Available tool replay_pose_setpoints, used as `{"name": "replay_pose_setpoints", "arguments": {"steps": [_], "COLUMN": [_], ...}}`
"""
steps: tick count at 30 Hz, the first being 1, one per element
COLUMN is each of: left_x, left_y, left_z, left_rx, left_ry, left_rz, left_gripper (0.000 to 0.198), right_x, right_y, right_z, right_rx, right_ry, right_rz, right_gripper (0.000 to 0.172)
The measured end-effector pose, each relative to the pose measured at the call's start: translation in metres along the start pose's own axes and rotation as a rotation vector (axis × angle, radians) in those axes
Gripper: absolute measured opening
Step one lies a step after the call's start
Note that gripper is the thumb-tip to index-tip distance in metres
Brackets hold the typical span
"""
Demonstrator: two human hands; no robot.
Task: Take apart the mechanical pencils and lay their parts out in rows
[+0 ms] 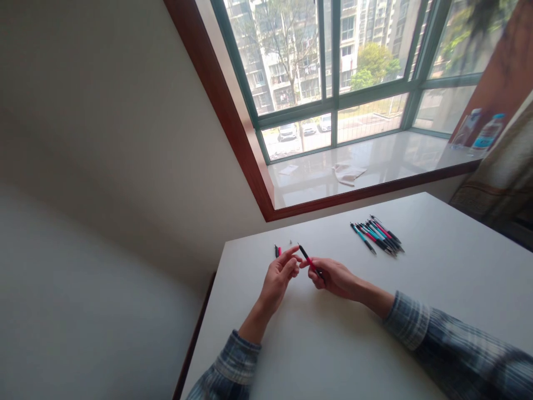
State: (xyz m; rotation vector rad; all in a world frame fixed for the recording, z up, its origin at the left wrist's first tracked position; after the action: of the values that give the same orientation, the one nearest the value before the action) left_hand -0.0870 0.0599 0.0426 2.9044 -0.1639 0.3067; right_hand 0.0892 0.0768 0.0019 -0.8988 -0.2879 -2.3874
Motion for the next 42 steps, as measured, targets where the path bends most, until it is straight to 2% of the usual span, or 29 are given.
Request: {"name": "replay_pose_setpoints", "arguments": {"steps": [7,14,18,28,33,38,42], "left_x": [-0.001,0.003,0.006,0.007,0.012,0.012,0.010], "left_y": [-0.001,0.007,0.008,0.006,0.007,0.007,0.006], "left_z": [0.009,0.011,0.009,0.007,0.007,0.007,0.001], "left_rx": [-0.007,-0.035,0.005,0.055,0.044,0.059,0.006], "left_ry": [0.073,0.138,0.153,0.147,0.120,0.114,0.158], "left_rz": [0.107,0.224,0.240,0.219,0.182,0.080,0.093], "left_gripper": [0.047,0.045,0.040,0.036,0.038,0.039,0.040], "right_x": [0.008,0.014,0.015,0.016,0.019,0.022,0.020], "right_y": [0.005,0.014,0.014,0.009,0.008,0.008,0.008], "right_z": [0.000,-0.003,-0.006,-0.006,-0.003,-0.004,-0.004], "right_rx": [0.058,0.153,0.150,-0.003,-0.123,-0.146,-0.114], "right_ry": [0.060,0.058,0.090,0.295,0.404,0.389,0.269], "right_rz": [0.195,0.276,0.262,0.180,0.136,0.118,0.049], "right_gripper": [0.037,0.042,0.043,0.050,0.041,0.037,0.040]}}
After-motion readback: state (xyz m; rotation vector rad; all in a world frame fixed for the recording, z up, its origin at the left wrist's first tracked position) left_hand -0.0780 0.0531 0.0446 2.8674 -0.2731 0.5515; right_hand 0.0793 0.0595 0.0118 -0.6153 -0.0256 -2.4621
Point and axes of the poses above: each hand's wrist, its own y-axis away from the middle knuckle, its own x-axis out of the palm, z = x × y, the point moved 2 cm from there along -y, towards the middle knuckle, and after that the axes turned 9 degrees about -x, right-handed, at the moved point
